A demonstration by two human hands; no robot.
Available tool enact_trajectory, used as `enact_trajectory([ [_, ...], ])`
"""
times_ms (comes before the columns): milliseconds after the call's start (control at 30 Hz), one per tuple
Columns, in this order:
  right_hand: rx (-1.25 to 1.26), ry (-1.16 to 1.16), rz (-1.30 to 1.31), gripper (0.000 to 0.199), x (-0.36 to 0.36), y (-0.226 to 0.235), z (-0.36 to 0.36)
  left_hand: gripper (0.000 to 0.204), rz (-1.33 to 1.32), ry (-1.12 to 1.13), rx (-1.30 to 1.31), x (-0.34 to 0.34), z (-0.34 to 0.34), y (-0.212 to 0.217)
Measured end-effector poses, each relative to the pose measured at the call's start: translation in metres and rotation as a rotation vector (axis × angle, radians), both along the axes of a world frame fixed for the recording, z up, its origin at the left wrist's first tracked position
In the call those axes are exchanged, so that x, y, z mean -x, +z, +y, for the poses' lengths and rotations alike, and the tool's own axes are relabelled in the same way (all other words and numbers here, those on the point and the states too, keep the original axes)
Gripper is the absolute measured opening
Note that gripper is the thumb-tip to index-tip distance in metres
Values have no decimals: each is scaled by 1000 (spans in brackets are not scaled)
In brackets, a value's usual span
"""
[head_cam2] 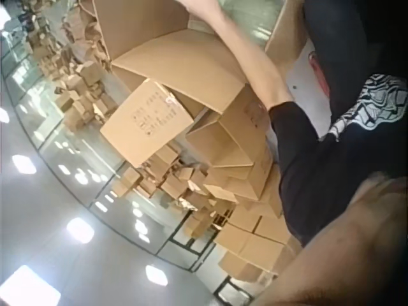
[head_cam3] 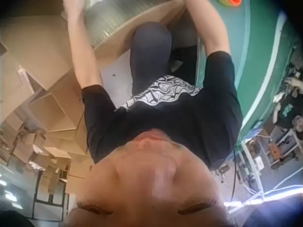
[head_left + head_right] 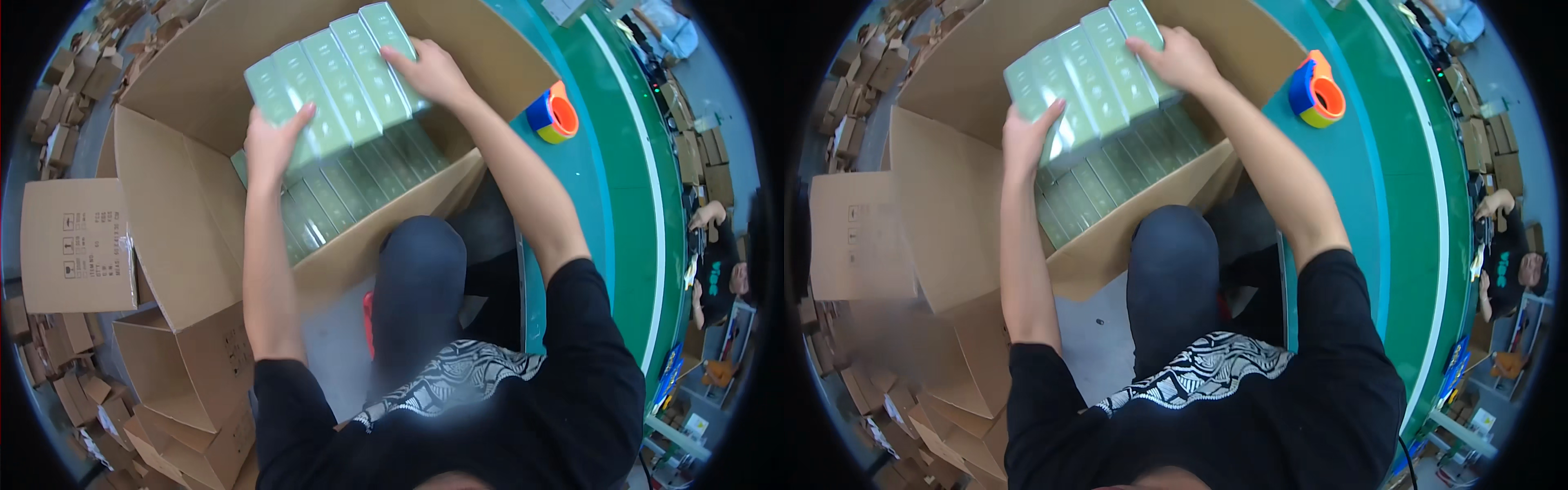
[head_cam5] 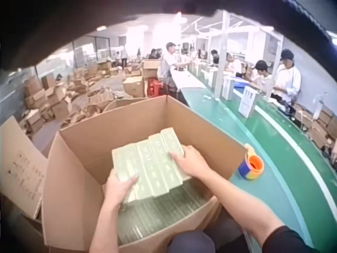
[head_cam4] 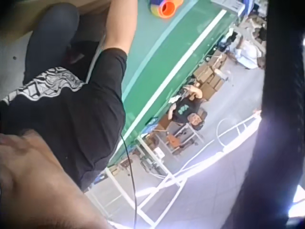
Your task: The person gathers boxed items from a conveyor belt by hand, groups them together, and packs them into a cardboard box.
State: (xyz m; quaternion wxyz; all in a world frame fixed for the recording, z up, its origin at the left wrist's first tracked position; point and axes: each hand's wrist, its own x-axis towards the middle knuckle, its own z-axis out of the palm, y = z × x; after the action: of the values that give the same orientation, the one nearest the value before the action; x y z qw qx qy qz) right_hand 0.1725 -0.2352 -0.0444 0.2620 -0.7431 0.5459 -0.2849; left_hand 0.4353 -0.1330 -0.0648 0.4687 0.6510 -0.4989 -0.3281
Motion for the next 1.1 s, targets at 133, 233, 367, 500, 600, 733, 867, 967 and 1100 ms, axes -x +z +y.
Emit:
enact_trajectory([
  [133, -25, 50, 130, 64, -38, -121, -94, 101, 184, -118, -213, -16, -72, -139],
  [233, 153, 62, 470, 62, -45, -163, -62, 116, -136, -37, -322, 10, -80, -170],
  [367, 187, 36, 490, 62, -25, -165, -65, 130, -273, -50, -366, 29, -64, -168],
  [500, 211, 55, 509, 64, -52, -156, -90, 133, -411, 19, -160, 14, -55, -192],
  [600, 180, 60, 579, 66, -56, -171, -109, 134, -416, 19, -118, 21, -58, -189],
  [733, 99, 19, 541, 69, -73, -185, -120, 134, -320, -56, -210, 15, -59, -190],
  [867, 83, -2, 382, 71, -89, -181, -109, 135, -304, -69, -175, -4, -53, -216],
  [967, 90, 97, 286, 69, -57, -152, -110, 135, -258, -129, -101, 7, -64, -216],
  [1100, -14, 457, 374, 44, -52, -83, -28, 108, -234, -364, 72, -10, -81, -205],
])
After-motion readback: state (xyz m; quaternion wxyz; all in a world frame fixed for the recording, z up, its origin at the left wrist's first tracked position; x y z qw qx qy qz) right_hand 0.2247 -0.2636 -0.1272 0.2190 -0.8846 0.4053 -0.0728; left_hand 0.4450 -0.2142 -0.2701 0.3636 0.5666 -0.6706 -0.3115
